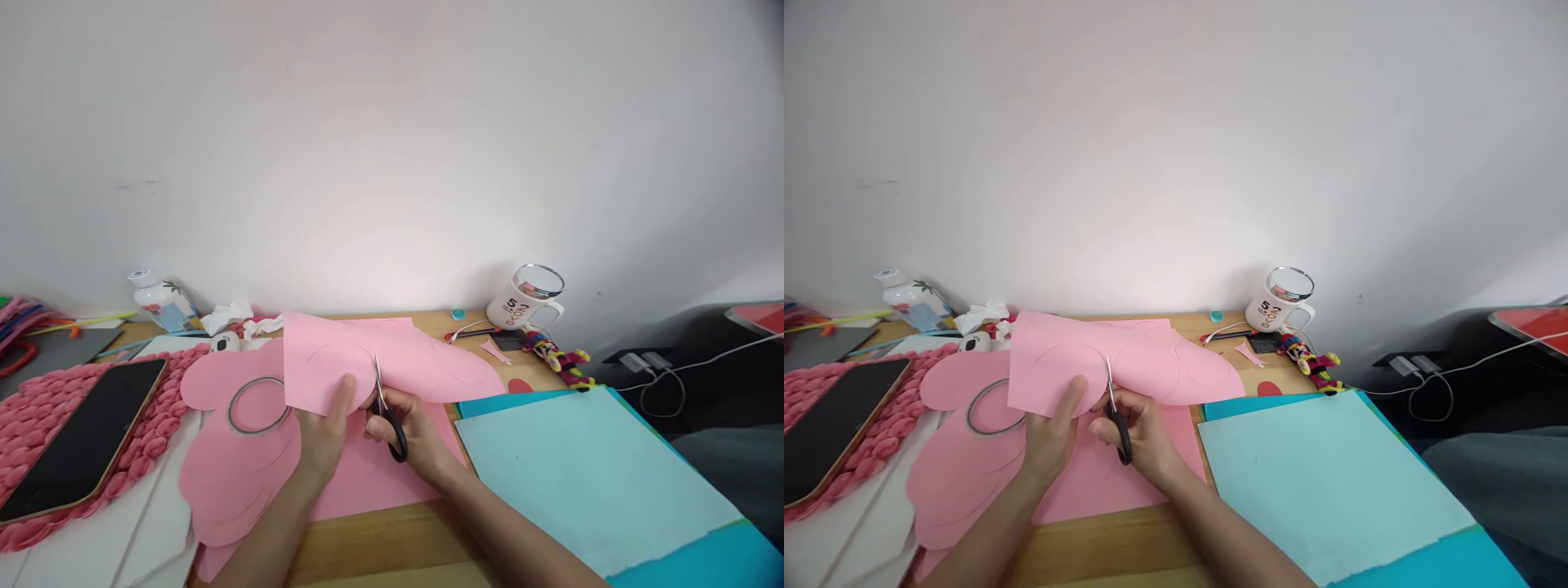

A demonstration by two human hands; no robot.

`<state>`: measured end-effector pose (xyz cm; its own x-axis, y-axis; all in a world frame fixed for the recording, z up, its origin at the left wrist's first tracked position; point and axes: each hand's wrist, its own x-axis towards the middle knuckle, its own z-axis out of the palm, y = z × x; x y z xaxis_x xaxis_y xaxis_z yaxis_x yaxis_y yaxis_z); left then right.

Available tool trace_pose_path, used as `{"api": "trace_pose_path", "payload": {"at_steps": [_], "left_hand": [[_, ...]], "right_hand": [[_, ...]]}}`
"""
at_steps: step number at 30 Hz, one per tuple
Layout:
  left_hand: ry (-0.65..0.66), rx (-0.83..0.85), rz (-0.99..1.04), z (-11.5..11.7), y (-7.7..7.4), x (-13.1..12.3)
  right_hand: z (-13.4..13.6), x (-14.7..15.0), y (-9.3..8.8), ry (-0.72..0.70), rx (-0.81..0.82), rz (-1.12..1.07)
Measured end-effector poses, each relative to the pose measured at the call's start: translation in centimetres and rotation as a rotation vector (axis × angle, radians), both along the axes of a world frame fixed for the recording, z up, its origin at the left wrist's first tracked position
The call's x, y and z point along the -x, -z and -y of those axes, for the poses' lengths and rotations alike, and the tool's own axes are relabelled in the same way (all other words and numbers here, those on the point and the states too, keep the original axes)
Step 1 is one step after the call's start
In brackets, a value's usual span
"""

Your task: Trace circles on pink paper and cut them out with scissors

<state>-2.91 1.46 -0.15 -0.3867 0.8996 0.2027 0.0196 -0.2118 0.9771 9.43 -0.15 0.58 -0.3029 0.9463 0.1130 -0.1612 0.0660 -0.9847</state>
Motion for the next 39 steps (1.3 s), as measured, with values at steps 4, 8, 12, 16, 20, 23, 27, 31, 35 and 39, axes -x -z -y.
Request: {"api": "trace_pose_path", "payload": {"at_steps": [4,8,12,16,20,23,27,31,35,39], "left_hand": [[0.053,-0.008,0.004,-0.1,0.1,0.3],[0.04,0.024,-0.017,-0.1,-0.3,0.5],[0.071,0.013,-0.069,0.0,-1.2,0.5],[0.094,0.007,-0.072,0.0,-1.5,0.5],[0.103,0.012,-0.075,-0.1,-1.5,0.6],[0.105,0.012,-0.101,-0.1,-1.4,0.8],[0.126,0.005,-0.097,-0.2,-1.3,0.9],[0.127,0.007,-0.085,-0.3,-1.2,1.0],[0.134,0.002,-0.095,-0.3,-1.2,1.0],[0.137,0.014,-0.097,-0.4,-1.3,1.0]], "right_hand": [[0.0,0.0,-0.1,0.019,-0.014,0.013],[-0.1,0.0,0.0,0.013,-0.004,0.01],[-0.1,0.0,0.1,0.017,0.017,-0.004],[-0.2,-0.1,0.0,0.004,0.024,-0.028],[-0.2,-0.1,0.2,0.006,0.016,-0.026],[-0.2,-0.1,0.3,0.011,0.01,0.003],[-0.1,-0.1,0.2,0.021,0.011,0.016],[-0.1,0.0,0.2,0.027,0.024,0.001],[-0.1,-0.1,0.3,0.031,0.012,0.007],[-0.1,-0.2,0.4,0.027,0.002,0.013]]}}
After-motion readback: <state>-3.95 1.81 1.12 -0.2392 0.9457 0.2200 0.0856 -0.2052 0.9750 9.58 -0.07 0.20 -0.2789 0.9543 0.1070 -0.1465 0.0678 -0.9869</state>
